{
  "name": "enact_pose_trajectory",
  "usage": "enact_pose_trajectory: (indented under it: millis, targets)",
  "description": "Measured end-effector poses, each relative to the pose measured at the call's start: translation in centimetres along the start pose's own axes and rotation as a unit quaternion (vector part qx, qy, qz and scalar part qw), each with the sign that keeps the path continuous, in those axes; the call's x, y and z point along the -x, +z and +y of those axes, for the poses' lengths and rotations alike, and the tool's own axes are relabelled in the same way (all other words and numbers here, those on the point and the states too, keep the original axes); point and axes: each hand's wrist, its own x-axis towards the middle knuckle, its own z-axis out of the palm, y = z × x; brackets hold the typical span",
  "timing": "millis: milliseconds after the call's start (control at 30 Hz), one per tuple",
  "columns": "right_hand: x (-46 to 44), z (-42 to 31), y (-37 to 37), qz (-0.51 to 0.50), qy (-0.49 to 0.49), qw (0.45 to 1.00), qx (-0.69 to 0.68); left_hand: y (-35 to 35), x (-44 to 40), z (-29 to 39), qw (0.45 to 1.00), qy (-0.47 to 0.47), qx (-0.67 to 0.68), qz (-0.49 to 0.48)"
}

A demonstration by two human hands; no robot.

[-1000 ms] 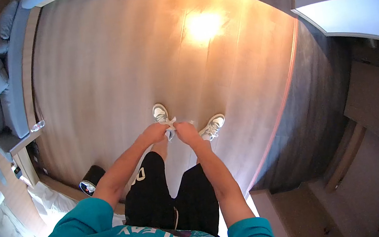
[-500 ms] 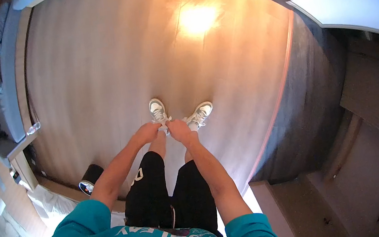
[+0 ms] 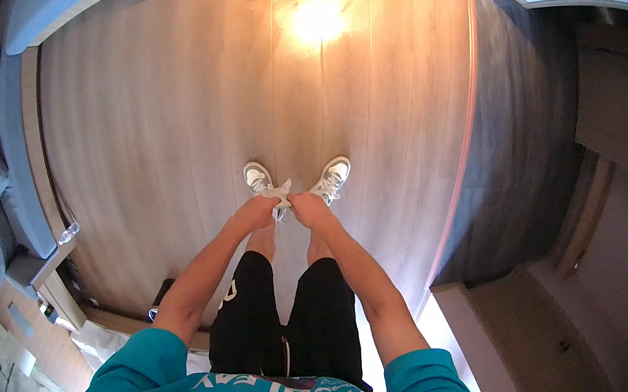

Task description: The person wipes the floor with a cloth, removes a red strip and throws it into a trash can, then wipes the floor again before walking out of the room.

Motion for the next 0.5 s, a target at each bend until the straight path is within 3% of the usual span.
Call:
enact_pose_trajectory:
  millis: [267,500]
  targets:
    - [-1.1,3.3,0.9,0.045,-0.012,0.998,-0.042,1.1,-3.9,-0.7,0.995,-0.03,-0.056,-0.078]
    - [-8.2,12.0,3.9,0.061,-0.04,0.996,-0.047,5.2,-13.2,-7.3,0.995,-0.039,-0.074,-0.061]
